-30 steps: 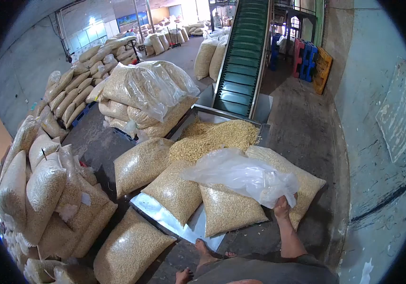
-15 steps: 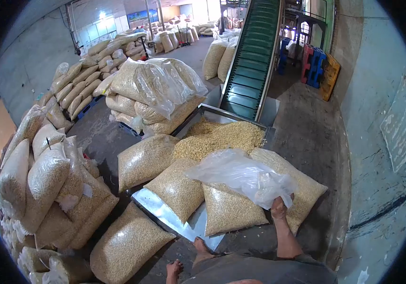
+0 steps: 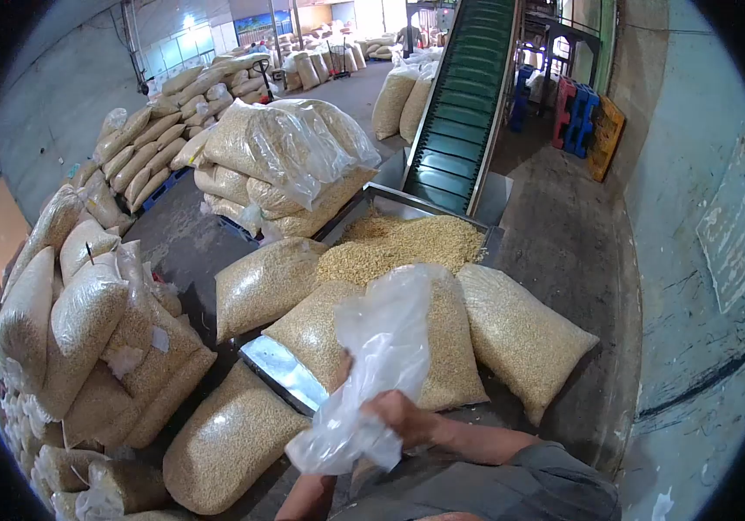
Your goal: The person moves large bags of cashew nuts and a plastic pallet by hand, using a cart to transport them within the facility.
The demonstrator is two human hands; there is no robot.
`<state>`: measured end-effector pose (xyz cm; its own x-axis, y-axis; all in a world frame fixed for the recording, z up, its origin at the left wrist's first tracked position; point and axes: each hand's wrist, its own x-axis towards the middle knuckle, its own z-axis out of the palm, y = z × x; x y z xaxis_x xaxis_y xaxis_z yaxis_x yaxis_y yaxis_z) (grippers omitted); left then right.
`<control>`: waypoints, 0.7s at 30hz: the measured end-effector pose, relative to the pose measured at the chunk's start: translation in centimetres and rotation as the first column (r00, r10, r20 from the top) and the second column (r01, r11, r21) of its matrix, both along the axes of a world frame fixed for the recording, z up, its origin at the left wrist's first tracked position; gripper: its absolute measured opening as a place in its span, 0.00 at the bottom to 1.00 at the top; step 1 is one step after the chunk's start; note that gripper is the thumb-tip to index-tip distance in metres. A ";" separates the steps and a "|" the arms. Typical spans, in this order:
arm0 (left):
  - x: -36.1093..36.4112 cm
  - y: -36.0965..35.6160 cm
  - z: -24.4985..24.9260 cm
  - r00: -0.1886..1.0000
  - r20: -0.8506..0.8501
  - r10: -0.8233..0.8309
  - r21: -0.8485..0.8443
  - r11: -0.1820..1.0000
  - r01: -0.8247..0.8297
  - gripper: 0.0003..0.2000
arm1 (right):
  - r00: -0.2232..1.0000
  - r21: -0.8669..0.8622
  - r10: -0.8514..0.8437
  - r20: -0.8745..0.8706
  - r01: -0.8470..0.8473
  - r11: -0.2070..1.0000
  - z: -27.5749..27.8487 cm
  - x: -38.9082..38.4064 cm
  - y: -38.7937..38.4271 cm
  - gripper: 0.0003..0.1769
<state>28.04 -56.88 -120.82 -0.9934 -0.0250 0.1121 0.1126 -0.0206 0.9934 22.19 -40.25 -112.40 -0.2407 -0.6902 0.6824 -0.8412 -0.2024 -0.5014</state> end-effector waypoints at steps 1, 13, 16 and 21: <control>-0.7 1.0 1.1 0.999 -0.042 0.007 0.023 1.000 -0.006 0.34 | 0.998 0.066 0.059 0.001 -0.059 0.996 0.8 1.0 -0.4 0.24; 4.8 -0.6 7.2 0.733 -0.449 0.511 -0.326 0.670 -0.667 0.30 | 0.915 -0.279 -0.182 -0.360 0.081 0.957 3.6 1.8 3.7 0.39; 7.3 -1.8 8.7 0.622 -0.638 0.454 -0.561 0.280 -0.779 0.29 | 0.959 -0.146 -0.254 -0.127 0.235 0.961 3.8 1.6 4.1 0.52; 8.1 0.6 7.6 0.774 -0.308 0.553 -0.120 0.785 -0.608 0.23 | 0.994 -0.132 -0.108 0.018 0.109 0.985 3.6 3.4 2.0 0.53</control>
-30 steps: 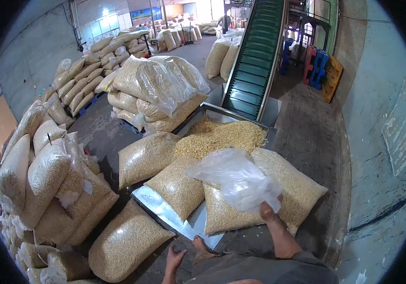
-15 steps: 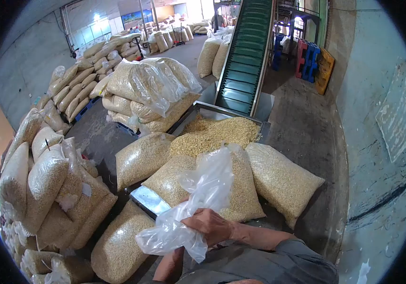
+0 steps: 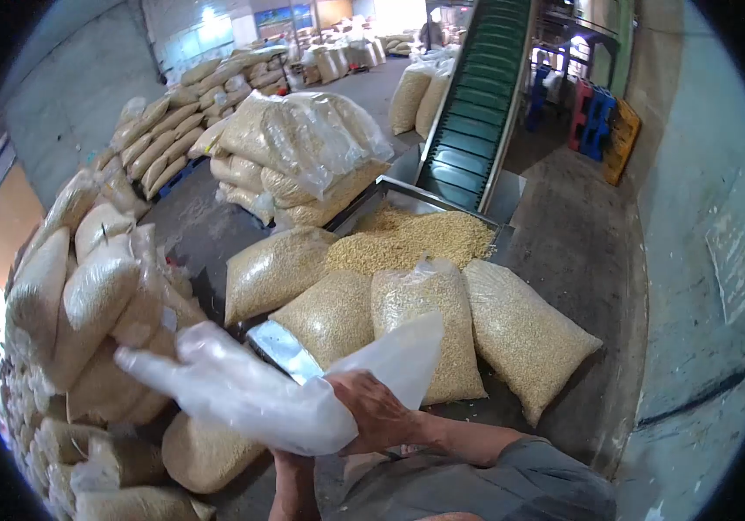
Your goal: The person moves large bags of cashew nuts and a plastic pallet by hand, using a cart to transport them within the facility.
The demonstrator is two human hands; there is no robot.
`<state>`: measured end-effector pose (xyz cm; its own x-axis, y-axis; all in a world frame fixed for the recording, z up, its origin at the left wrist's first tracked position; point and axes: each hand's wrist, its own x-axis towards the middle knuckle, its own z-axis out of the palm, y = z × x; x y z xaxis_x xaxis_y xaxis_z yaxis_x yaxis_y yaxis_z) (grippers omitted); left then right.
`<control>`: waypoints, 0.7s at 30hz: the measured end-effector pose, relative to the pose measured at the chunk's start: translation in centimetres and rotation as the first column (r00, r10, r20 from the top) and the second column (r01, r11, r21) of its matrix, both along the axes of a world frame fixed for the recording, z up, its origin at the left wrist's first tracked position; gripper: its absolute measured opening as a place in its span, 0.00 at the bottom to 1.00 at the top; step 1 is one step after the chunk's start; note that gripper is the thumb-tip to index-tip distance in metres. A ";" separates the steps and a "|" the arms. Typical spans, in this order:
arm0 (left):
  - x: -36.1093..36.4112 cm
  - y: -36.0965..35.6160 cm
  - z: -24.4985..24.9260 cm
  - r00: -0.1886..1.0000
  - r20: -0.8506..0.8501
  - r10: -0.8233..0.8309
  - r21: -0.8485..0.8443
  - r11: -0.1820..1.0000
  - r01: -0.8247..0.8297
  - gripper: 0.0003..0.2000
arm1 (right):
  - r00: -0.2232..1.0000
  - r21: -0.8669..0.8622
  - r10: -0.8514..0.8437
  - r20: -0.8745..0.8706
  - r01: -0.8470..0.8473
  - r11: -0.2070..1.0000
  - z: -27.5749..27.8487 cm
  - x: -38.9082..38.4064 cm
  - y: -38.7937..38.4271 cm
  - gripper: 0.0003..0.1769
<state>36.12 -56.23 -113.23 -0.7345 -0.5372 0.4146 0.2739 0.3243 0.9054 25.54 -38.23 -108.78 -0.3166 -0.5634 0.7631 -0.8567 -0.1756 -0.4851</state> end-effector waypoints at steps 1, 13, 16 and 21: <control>0.2 0.9 -0.7 0.994 -0.058 -0.095 0.272 0.956 0.107 0.21 | 0.996 0.076 0.043 0.073 -0.049 0.996 -0.1 0.3 0.0 0.48; 6.3 2.7 -5.3 0.697 0.419 -0.582 0.325 0.813 0.483 0.41 | 0.834 0.469 0.006 0.552 -0.316 0.825 -0.7 2.1 -3.6 0.44; 8.1 1.5 -1.6 0.771 0.395 -0.500 0.482 0.827 0.290 0.36 | 0.806 0.513 0.104 0.583 -0.464 0.723 0.1 4.0 -8.2 0.46; 13.2 -2.1 -5.8 0.986 0.099 -0.134 0.539 0.840 0.060 0.31 | 0.729 0.470 0.282 0.624 -0.638 0.610 -1.6 9.2 -15.4 0.51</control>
